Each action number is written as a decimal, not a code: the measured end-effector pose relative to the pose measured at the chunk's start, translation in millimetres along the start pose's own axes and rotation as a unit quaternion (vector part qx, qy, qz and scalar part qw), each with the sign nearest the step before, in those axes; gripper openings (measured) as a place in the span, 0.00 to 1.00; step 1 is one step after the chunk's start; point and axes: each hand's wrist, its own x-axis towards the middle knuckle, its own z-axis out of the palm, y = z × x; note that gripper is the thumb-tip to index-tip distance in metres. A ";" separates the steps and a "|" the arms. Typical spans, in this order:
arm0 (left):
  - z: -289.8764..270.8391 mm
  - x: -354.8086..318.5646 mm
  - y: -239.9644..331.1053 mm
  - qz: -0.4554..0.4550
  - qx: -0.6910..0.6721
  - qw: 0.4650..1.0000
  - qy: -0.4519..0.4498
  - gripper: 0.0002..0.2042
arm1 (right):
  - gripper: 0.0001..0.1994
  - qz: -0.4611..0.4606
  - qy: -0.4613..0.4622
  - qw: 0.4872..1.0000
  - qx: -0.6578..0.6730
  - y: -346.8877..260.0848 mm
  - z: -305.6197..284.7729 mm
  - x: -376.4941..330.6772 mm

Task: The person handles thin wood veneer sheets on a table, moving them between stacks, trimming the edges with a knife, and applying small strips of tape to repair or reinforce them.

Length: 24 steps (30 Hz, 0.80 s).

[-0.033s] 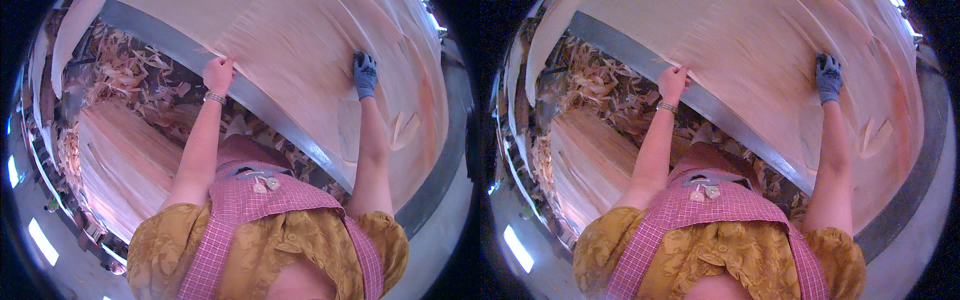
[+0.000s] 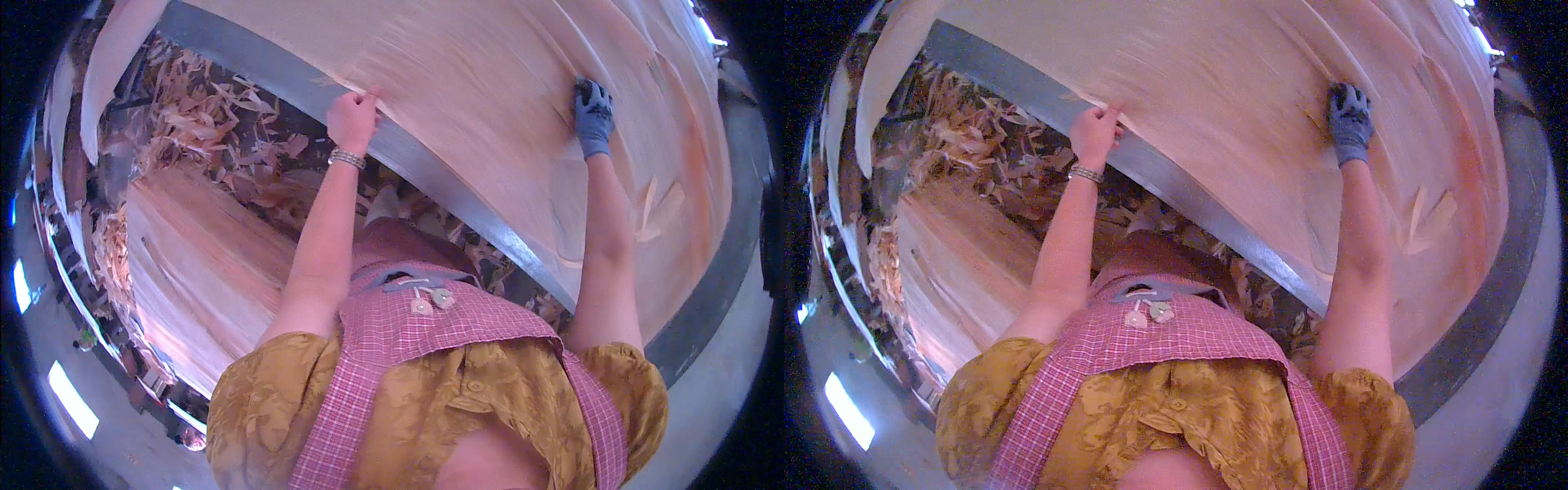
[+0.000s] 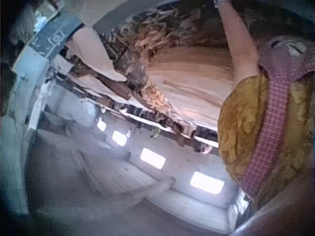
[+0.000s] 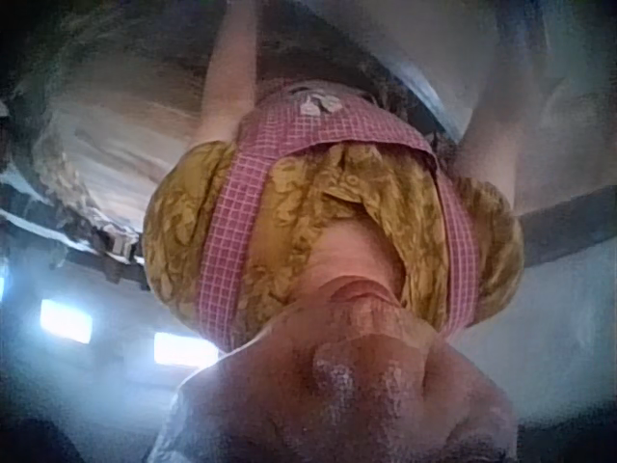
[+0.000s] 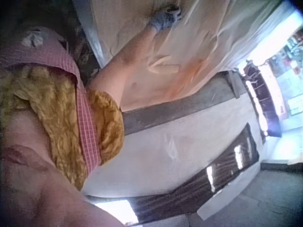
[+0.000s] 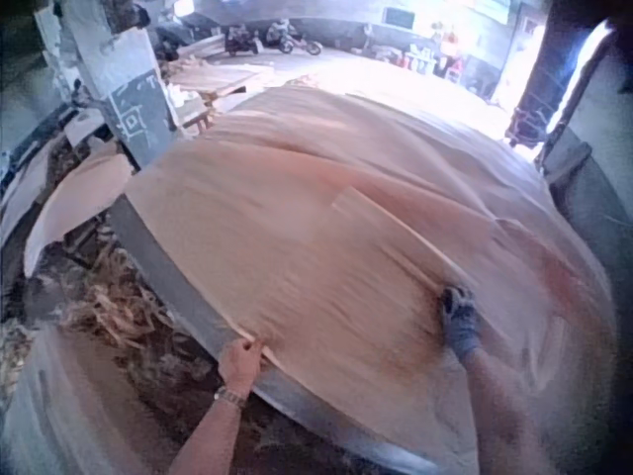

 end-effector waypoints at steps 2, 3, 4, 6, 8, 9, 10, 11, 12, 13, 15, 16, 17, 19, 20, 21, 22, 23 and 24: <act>3.3 1.5 -0.6 -0.003 0.002 1.000 0.000 0.24 | 0.12 0.008 0.010 1.000 -0.023 15.9 6.2 -2.4; 2.4 1.4 -2.3 -0.010 0.003 1.000 0.006 0.25 | 0.12 -0.004 0.012 1.000 -0.015 16.1 7.1 -2.0; -0.8 -0.4 0.6 -0.001 0.008 1.000 0.004 0.25 | 0.13 -0.014 0.015 1.000 -0.008 11.9 7.4 -2.4; -1.5 0.7 1.6 -0.005 0.030 1.000 0.003 0.25 | 0.13 -0.004 0.009 1.000 -0.002 7.0 6.6 -0.3; -0.9 3.3 0.6 -0.010 0.037 0.999 0.003 0.26 | 0.13 0.004 0.004 1.000 0.002 6.3 1.3 -0.2; -2.1 2.6 1.6 -0.007 0.040 0.999 0.004 0.26 | 0.13 0.007 0.001 1.000 0.007 2.6 -0.3 -0.7; -3.4 1.7 2.7 -0.005 0.043 0.999 0.005 0.26 | 0.13 0.009 0.001 1.000 0.009 3.2 -0.4 -2.1; -4.5 0.6 3.9 -0.002 0.045 0.999 0.006 0.26 | 0.13 0.011 0.001 1.000 0.011 4.4 -1.1 -3.3; -5.1 -0.1 5.0 -0.004 0.044 0.999 0.007 0.26 | 0.13 0.012 0.001 1.000 0.013 4.4 -2.3 -3.1; -5.1 -1.1 6.2 -0.006 0.042 0.999 0.009 0.26 | 0.14 0.020 -0.010 1.000 0.013 4.3 -3.9 -4.2; -4.0 -1.6 5.6 -0.007 0.042 0.999 0.014 0.25 | 0.14 0.034 -0.031 0.999 0.013 4.7 -7.7 -8.1; -2.4 -0.2 4.1 -0.006 0.042 0.999 0.019 0.25 | 0.14 0.038 -0.030 0.999 0.008 4.2 -8.6 -8.6; -1.3 0.1 2.2 -0.006 0.043 0.999 0.024 0.25 | 0.14 0.041 -0.030 0.999 0.003 3.4 -9.2 -8.8; -2.3 0.8 -0.3 -0.007 0.055 0.998 0.012 0.24 | 0.15 0.025 -0.001 1.000 0.005 6.4 -12.3 -5.2; -2.4 0.7 -1.8 -0.008 0.061 0.998 0.006 0.24 | 0.15 0.008 0.025 1.000 0.012 10.4 -18.1 -5.3; -1.0 1.2 -3.0 0.020 0.094 0.994 0.044 0.24 | 0.15 -0.011 0.053 0.998 0.021 8.5 -22.9 -3.6; 0.7 -1.7 -5.9 0.042 0.128 0.987 0.087 0.23 | 0.15 -0.006 0.098 0.994 0.056 -4.4 -33.1 -0.2; 2.4 -4.5 -8.4 0.063 0.162 0.976 0.130 0.23 | 0.15 0.043 0.112 0.991 0.052 -16.6 -39.7 7.0; -4.7 -12.5 9.9 0.019 0.162 0.982 0.091 0.19 | 0.16 0.058 0.143 0.986 0.067 -30.5 -50.2 8.6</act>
